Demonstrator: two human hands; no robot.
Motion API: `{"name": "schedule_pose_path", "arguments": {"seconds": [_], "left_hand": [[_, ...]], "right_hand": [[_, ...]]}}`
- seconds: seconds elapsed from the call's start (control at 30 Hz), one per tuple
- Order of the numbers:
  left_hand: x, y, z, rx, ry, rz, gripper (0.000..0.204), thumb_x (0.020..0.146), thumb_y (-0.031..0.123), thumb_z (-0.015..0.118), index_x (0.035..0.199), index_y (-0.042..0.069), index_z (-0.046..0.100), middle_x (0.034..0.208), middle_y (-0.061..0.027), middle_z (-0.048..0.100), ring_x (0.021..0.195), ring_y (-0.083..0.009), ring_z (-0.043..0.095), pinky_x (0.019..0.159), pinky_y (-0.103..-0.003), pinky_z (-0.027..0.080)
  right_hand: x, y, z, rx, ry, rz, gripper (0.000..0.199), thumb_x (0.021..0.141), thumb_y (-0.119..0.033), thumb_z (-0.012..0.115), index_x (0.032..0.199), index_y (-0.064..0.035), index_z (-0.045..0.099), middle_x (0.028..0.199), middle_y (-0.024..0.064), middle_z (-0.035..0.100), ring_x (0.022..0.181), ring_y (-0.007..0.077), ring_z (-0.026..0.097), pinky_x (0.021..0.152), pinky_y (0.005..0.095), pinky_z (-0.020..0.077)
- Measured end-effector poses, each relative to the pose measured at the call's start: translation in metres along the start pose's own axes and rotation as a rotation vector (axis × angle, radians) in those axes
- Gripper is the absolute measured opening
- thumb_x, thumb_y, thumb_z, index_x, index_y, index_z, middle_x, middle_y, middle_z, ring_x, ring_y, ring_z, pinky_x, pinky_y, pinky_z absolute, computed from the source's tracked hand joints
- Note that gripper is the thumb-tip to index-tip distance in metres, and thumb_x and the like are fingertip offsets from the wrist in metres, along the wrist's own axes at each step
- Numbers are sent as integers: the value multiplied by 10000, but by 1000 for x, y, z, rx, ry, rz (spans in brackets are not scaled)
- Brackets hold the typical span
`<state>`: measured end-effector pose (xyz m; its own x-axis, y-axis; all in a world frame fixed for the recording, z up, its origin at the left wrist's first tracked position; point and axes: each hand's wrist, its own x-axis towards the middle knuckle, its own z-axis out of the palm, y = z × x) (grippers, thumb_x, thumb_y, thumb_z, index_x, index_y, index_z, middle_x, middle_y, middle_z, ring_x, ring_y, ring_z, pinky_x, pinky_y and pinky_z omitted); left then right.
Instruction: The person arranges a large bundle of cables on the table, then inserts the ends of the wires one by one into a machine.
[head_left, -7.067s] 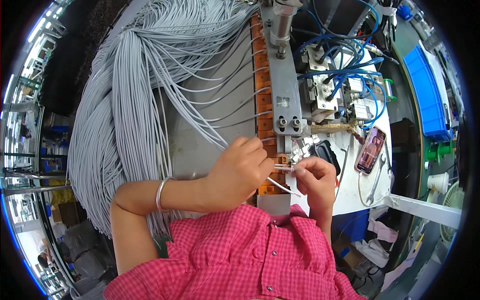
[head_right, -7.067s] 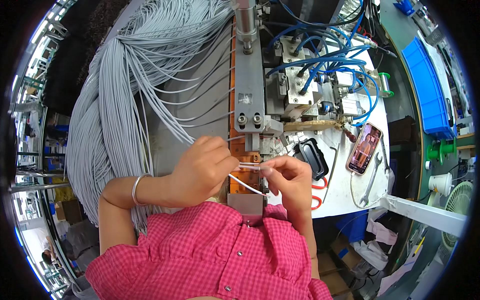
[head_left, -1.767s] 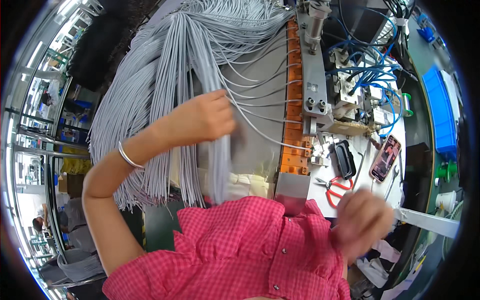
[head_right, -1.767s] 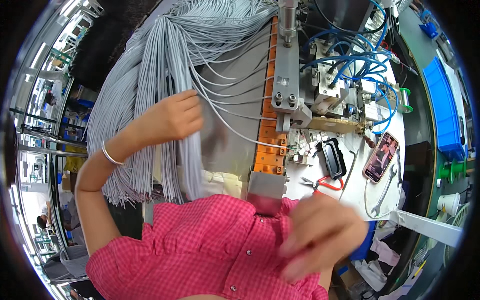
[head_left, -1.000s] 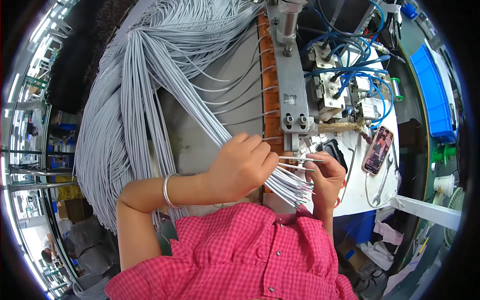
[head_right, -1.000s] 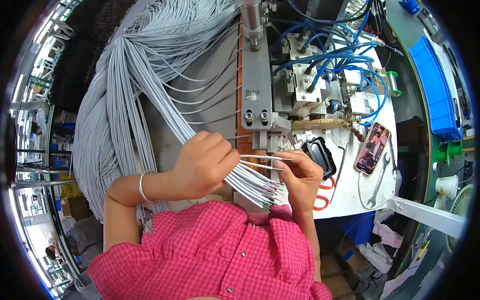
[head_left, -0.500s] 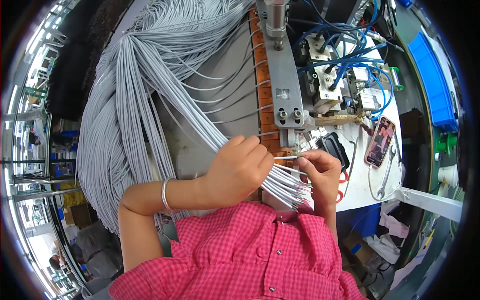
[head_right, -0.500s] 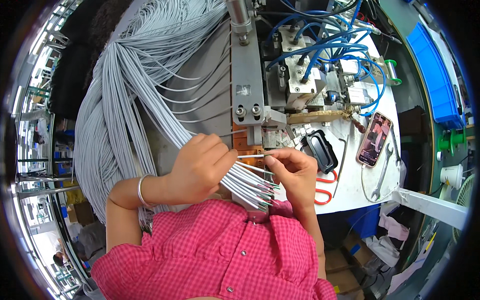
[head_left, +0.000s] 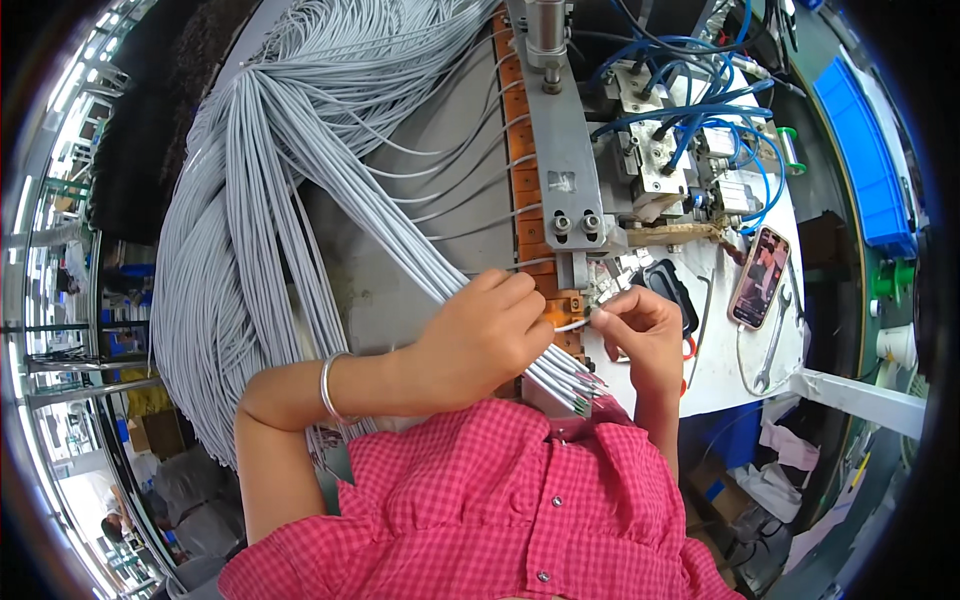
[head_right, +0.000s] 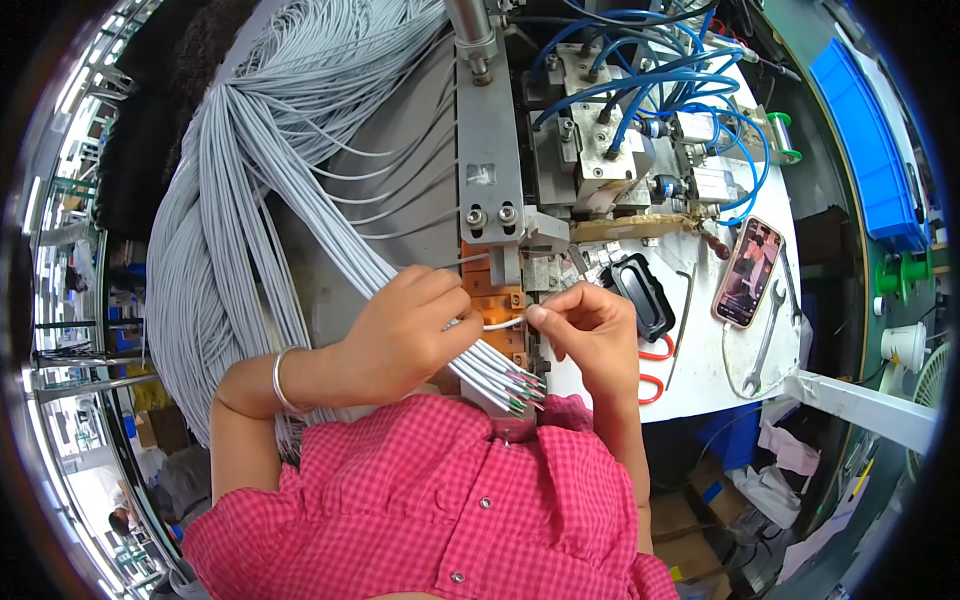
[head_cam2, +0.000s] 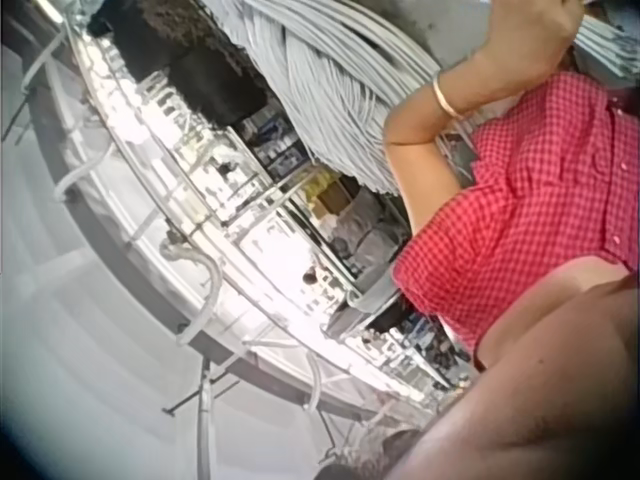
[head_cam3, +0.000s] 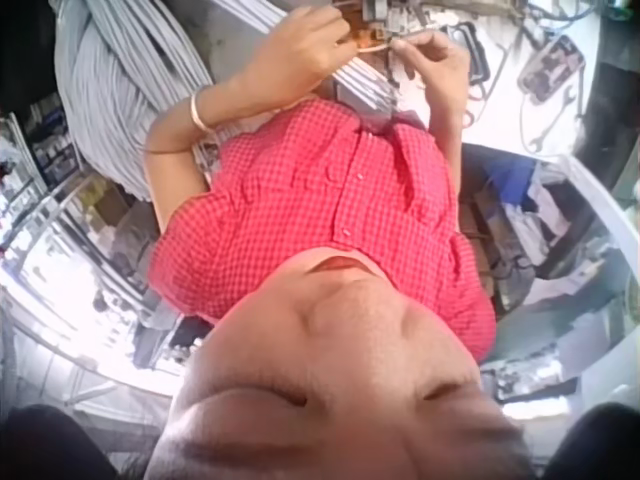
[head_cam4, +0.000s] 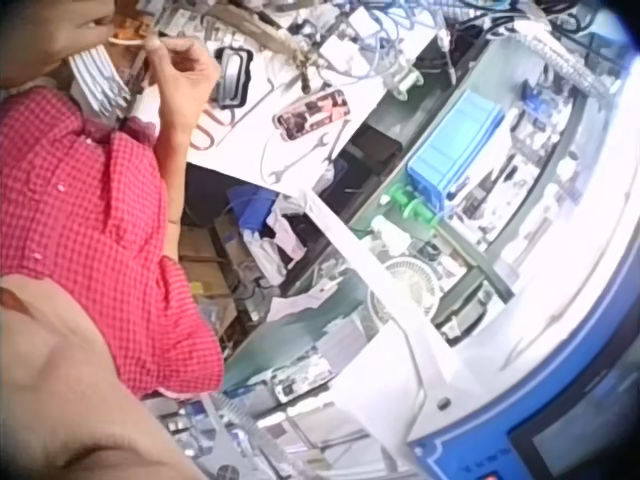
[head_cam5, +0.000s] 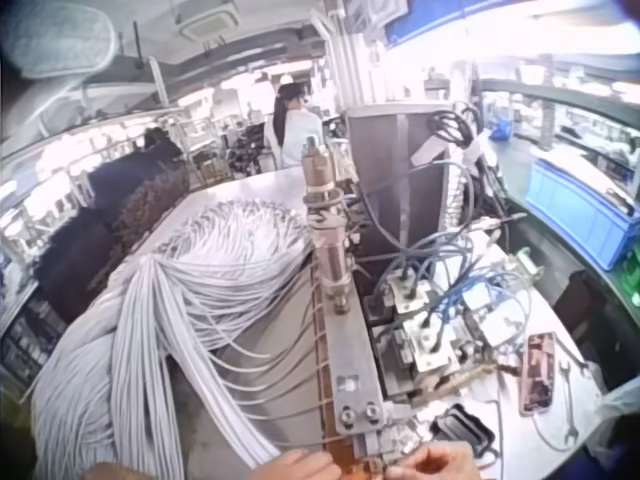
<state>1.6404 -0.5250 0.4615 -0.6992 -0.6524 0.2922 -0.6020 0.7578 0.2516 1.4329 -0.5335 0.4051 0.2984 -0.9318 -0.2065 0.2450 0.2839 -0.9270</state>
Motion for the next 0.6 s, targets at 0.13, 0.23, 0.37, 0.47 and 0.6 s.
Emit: {"name": "schedule_pose_path", "arguments": {"seconds": [0.13, 0.23, 0.37, 0.47, 0.6], "left_hand": [[3, 2, -3, 17, -8, -24, 175, 612, 83, 548, 771, 12, 546, 674, -60, 453, 692, -214, 462, 657, -326, 382], [2, 4, -5, 39, -21, -84, 154, 617, 95, 548, 750, 19, 533, 661, -59, 446, 685, -214, 462, 674, -331, 386], [-1, 3, 1, 40, -18, -65, 140, 615, 106, 551, 725, 29, 513, 649, -62, 437, 674, -215, 461, 678, -343, 384], [-1, 2, 5, 41, -39, -48, 128, 616, 106, 552, 714, 34, 511, 640, -59, 430, 666, -217, 461, 683, -348, 386], [0, 5, -1, 92, -2, -59, 120, 618, 106, 554, 706, 38, 508, 647, -57, 433, 675, -213, 461, 674, -349, 380]], "right_hand": [[3, 4, 0, -150, 93, 33, 93, 818, -33, 595, 739, 2, 558, 619, 16, 539, 449, 34, 423, 410, 166, 325], [6, 5, 0, -52, 58, 91, 103, 838, -56, 574, 754, -8, 540, 606, -1, 513, 440, 23, 391, 399, 168, 294], [5, 2, -5, -109, -53, 169, 103, 864, -89, 540, 789, -20, 528, 598, -24, 483, 446, 12, 359, 391, 172, 253], [1, 5, -1, -173, 16, 79, 89, 864, -89, 538, 795, -33, 534, 605, -36, 485, 460, 5, 362, 393, 172, 247], [5, -2, 1, -89, 35, 157, 88, 861, -90, 546, 791, -36, 539, 609, -43, 490, 464, 0, 356, 394, 174, 246]]}}
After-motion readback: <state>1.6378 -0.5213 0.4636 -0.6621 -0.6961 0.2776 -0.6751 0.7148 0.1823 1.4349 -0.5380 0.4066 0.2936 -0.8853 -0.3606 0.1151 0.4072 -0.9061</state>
